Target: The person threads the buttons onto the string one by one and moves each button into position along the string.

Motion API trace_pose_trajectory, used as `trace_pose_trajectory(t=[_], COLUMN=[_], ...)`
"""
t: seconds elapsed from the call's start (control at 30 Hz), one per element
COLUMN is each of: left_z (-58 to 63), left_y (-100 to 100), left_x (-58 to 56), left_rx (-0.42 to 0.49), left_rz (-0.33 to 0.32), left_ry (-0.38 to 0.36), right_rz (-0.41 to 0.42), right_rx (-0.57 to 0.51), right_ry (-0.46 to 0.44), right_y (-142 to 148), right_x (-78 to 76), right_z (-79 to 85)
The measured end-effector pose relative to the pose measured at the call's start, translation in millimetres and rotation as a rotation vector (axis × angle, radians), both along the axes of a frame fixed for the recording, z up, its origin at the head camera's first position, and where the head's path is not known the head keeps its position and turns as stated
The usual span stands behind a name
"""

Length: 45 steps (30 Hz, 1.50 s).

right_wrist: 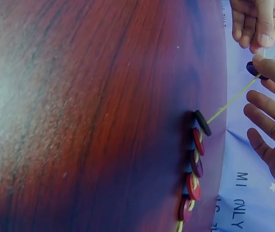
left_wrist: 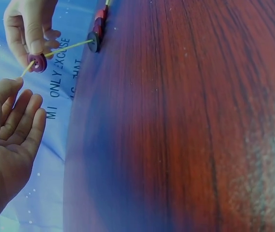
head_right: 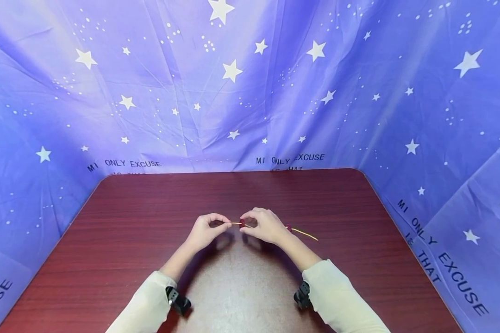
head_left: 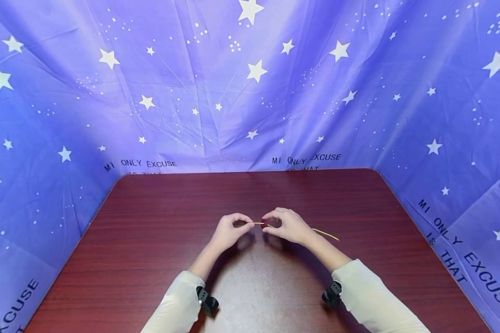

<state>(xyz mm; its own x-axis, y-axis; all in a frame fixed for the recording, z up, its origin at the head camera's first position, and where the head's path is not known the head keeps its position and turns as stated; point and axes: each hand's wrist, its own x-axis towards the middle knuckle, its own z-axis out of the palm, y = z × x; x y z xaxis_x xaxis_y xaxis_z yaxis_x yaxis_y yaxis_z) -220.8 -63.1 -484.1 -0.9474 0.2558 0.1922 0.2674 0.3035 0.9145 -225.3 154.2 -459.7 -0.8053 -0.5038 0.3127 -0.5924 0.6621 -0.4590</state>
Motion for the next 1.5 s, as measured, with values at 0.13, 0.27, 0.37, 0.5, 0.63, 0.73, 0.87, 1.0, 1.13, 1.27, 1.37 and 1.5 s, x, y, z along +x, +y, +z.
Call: trace_pose_trajectory(t=[0.13, 0.27, 0.37, 0.5, 0.63, 0.73, 0.87, 1.0, 1.13, 1.27, 1.37, 1.5], left_z=[-5.5, -6.7, -6.9, -7.2, -7.8, -7.1, -5.7, -5.9, 1.7, 20.1, 27.6, 20.1], left_y=[-3.1, -4.2, -4.3, -4.6, -6.0, -6.7, -5.4, -3.0, -1.6, -2.0, -2.8, -3.1], left_x=[-1.4, -0.5, -0.5, -0.7, 0.0, 0.7, 0.4, -0.4, 4.3, 14.1, 18.2, 15.0], left_rx=[0.005, 0.018, 0.028, 0.033, 0.040, 0.033, 0.008, -0.001, -0.013, -0.022, -0.025, -0.030], left_rz=[-0.004, -0.006, -0.009, -0.027, -0.046, -0.036, -0.013, 0.001, 0.012, -0.006, -0.018, -0.005], left_ry=[0.011, 0.007, 0.005, 0.046, 0.106, 0.082, -0.001, -0.026, -0.021, -0.013, -0.007, -0.017], right_rz=[-0.012, -0.032, -0.047, -0.054, -0.057, -0.060, -0.067, -0.067, -0.065, -0.068, -0.071, -0.070], right_rx=[0.008, 0.015, 0.013, 0.008, 0.018, 0.022, 0.019, 0.018, 0.017, 0.023, 0.026, 0.022], right_ry=[-0.008, -0.043, -0.070, -0.074, -0.065, -0.064, -0.074, -0.088, -0.089, -0.089, -0.094, -0.096], right_y=[2.7, 4.9, 6.4, 9.0, 12.4, 14.8, 17.3, 18.8, 20.0, 21.8, 23.2, 24.6], right_x=[-0.1, 0.3, 0.7, 0.5, -0.6, -1.3, -2.1, -2.6, -2.6, -2.4, -2.0, -1.2], right_z=[-1.9, -3.6, -4.8, -6.6, -9.4, -11.3, -13.5, -15.3, -16.2, -17.0, -17.7, -18.7])
